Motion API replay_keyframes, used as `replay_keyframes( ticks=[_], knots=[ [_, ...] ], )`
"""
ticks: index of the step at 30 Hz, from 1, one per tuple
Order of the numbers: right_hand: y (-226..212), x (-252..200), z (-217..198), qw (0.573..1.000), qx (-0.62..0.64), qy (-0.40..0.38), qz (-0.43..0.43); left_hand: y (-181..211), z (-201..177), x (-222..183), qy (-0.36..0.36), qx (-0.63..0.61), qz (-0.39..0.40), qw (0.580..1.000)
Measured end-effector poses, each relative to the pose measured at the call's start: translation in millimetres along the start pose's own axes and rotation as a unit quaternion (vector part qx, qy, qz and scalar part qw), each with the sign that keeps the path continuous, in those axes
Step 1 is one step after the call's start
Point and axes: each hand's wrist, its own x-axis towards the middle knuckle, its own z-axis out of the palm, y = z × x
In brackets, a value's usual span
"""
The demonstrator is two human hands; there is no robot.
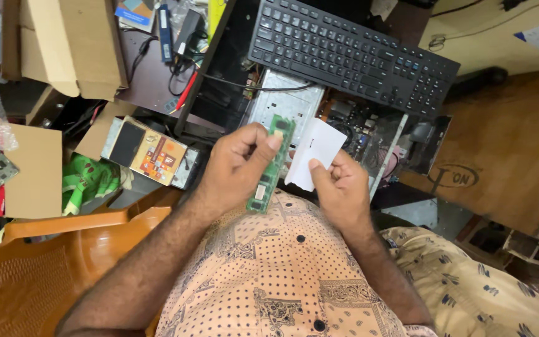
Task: The person holds a RAM module and a piece of paper, turning the RAM over while pointing at its details, and then inserts the module into a slot on the motherboard inside the computer case.
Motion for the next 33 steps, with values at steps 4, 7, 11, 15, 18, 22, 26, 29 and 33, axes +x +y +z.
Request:
replay_keyframes(
  ticks=[4,7,11,15,18,22,26,29,33],
  knots=[
    [5,-3,-7,1.000,-0.026,0.016,0.002,11,14,-2,0.016,0.133,0.084,0.987],
    [1,-3,-13,0.996,0.069,-0.032,-0.036,14,19,0,0.051,0.175,0.078,0.980],
    [-6,0,-19,0.994,0.094,-0.051,-0.025,11,21,3,0.063,0.175,0.067,0.980],
    [-14,0,-17,0.995,0.080,-0.054,0.012,6,23,4,0.069,0.154,0.089,0.982],
    [-16,0,-19,0.994,0.089,-0.055,0.030,0,24,3,0.063,0.155,0.089,0.982],
    [-11,5,-23,0.999,0.035,-0.020,-0.019,-8,25,6,0.028,0.067,0.043,0.996],
    [-7,9,-31,1.000,0.022,0.004,-0.013,-11,29,5,-0.003,-0.013,-0.020,1.000],
    [-4,10,-38,0.999,0.029,0.016,0.016,-9,32,4,0.000,0.016,-0.019,1.000],
    [2,10,-43,0.999,0.008,0.034,0.003,-8,35,5,0.007,0.050,-0.003,0.999]
  ],
)
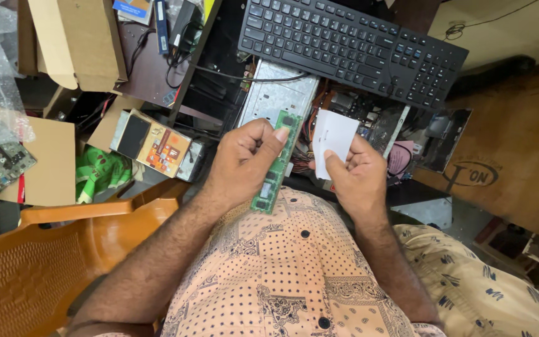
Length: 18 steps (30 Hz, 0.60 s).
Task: The person holds a RAM module and a piece of paper, turning the RAM over while pointing at its details, and then inserts the module into a slot on the motherboard inside the computer case.
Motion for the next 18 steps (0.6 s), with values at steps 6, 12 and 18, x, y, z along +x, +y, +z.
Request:
replay_keyframes(
  ticks=[6,12,18],
  knots=[
    [4,-1,-10,1.000,0.001,0.012,-0.005,-4,4,1,0.010,-0.012,0.002,1.000],
    [7,-3,-12,1.000,0.007,0.022,-0.012,-6,5,2,-0.001,-0.038,-0.010,0.999],
    [13,-1,-25,0.999,-0.012,0.048,0.000,-12,2,3,0.026,0.045,-0.016,0.999]
  ],
)
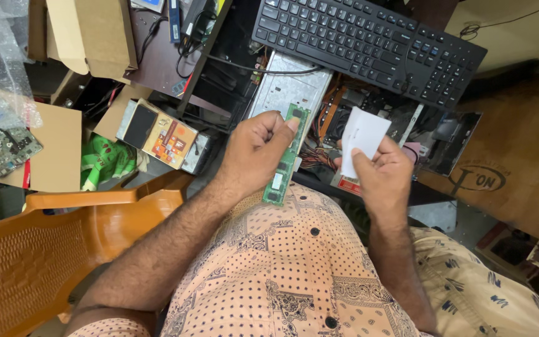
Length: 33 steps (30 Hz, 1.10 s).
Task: The person holds a RAM module and a piece of paper, turning the RAM over while pointing at its details, and then inserts the module into a slot on the motherboard inside the computer case.
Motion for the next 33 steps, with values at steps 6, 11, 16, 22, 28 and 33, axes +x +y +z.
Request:
replay_keyframes(
  ticks=[6,11,16,22,28,33],
  knots=[
    [27,16,-45,0.994,-0.034,0.101,-0.007,-12,-2,0,0.003,-0.041,-0.068,0.997],
    [74,26,-111,0.981,-0.056,0.187,-0.003,-9,-11,0,-0.077,-0.033,-0.018,0.996],
    [149,34,-185,0.936,-0.271,0.211,-0.071,26,-53,22,-0.375,0.124,-0.002,0.919],
    [235,38,-232,0.873,-0.445,0.146,-0.135,76,-92,45,-0.429,0.232,0.041,0.872],
    [246,24,-190,0.915,-0.356,0.180,0.062,111,-125,54,-0.377,0.231,0.057,0.895],
    [235,13,-166,0.910,-0.344,0.192,0.132,108,-139,63,-0.362,0.178,0.047,0.914]
  ],
)
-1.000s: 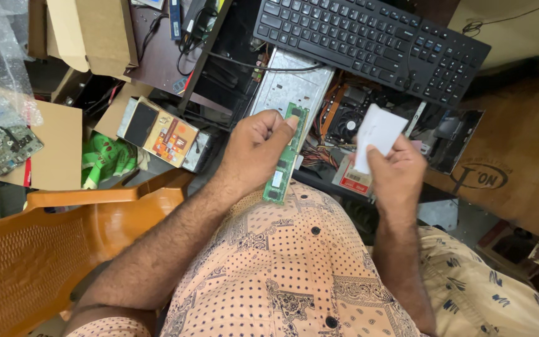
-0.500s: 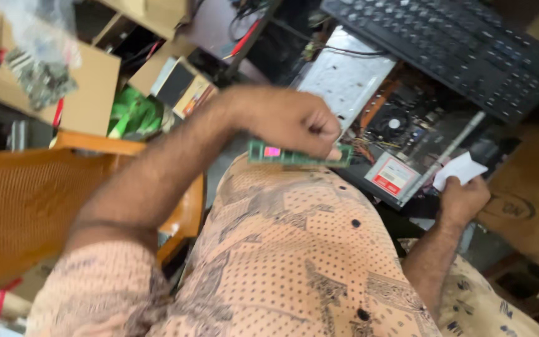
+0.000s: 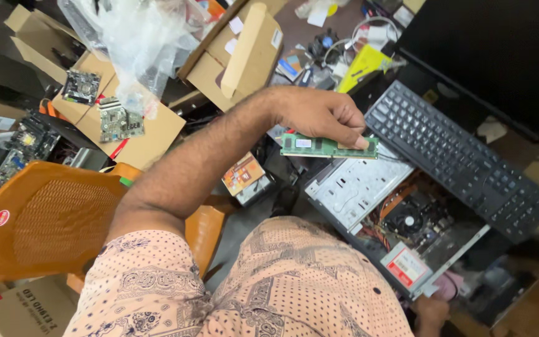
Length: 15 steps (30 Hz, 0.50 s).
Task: The person holds a RAM module and a piece of paper, turning the RAM over while pointing at its details, and then inserts the module into a slot on the motherboard inside the computer case.
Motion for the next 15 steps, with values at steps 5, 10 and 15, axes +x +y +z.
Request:
replay_keyframes(
  ticks=[5,10,15],
  knots=[
    [-3,-10,-2,1.000,-0.004,-0.019,0.015,-5,-3,1,0.009,-0.015,0.002,1.000],
    [-12,-6,4,0.999,0.001,-0.032,0.015,5,-4,-1,0.021,-0.007,-0.007,1.000],
    [-18,7,3,0.999,-0.003,-0.041,0.016,12,-9,-3,0.042,0.037,-0.009,0.998]
  ],
)
